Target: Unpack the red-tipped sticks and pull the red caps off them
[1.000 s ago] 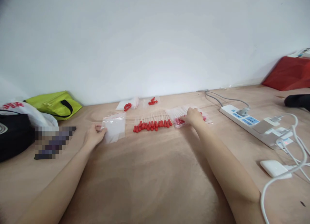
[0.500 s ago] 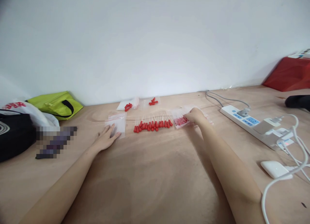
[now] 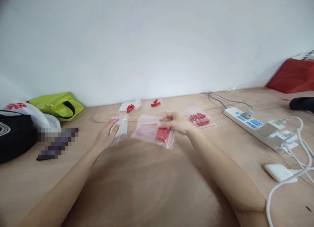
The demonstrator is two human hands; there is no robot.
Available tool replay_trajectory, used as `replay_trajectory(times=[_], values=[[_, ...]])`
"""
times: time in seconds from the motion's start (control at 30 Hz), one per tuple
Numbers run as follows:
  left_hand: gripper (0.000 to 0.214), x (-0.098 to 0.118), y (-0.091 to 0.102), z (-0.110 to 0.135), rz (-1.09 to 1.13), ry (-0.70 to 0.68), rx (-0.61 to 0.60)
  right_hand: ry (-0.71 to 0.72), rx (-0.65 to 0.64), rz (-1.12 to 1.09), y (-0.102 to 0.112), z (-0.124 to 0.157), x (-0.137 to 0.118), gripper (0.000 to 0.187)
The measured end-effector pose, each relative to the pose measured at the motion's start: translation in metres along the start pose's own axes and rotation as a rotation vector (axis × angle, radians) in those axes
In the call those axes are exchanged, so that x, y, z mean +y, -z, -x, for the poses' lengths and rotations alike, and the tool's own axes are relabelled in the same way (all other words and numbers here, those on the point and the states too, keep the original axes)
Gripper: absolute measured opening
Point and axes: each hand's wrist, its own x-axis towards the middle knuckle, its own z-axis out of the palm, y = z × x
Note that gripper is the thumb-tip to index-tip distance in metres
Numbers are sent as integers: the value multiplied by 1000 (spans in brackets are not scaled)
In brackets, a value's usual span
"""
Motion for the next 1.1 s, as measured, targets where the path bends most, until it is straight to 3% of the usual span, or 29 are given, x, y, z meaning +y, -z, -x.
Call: replay_trajectory(times=[0.1,0.23,0.4,0.57,0.77,1.1], values=[[47,21,-2,6,88,-63,-12,-81,-196,-6,-34,-3,27,38],[43,58,-8,26,145,-223,-172,-152,-262,46,-55,-5,55,41],[70,80,-20,48,120,-449,-466,-98,-206,-80,-53,-5,63,44],[72,75,-28,55,76,-372,-589,-227,-110,-57,-42,7,61,40],[68,75,-27,55,86,-311,-611,-332,-190,-47,-30,21,60,38],[35,82,-43,37,201,-380,-455,-255,-8,-77,-41,18,67,54]])
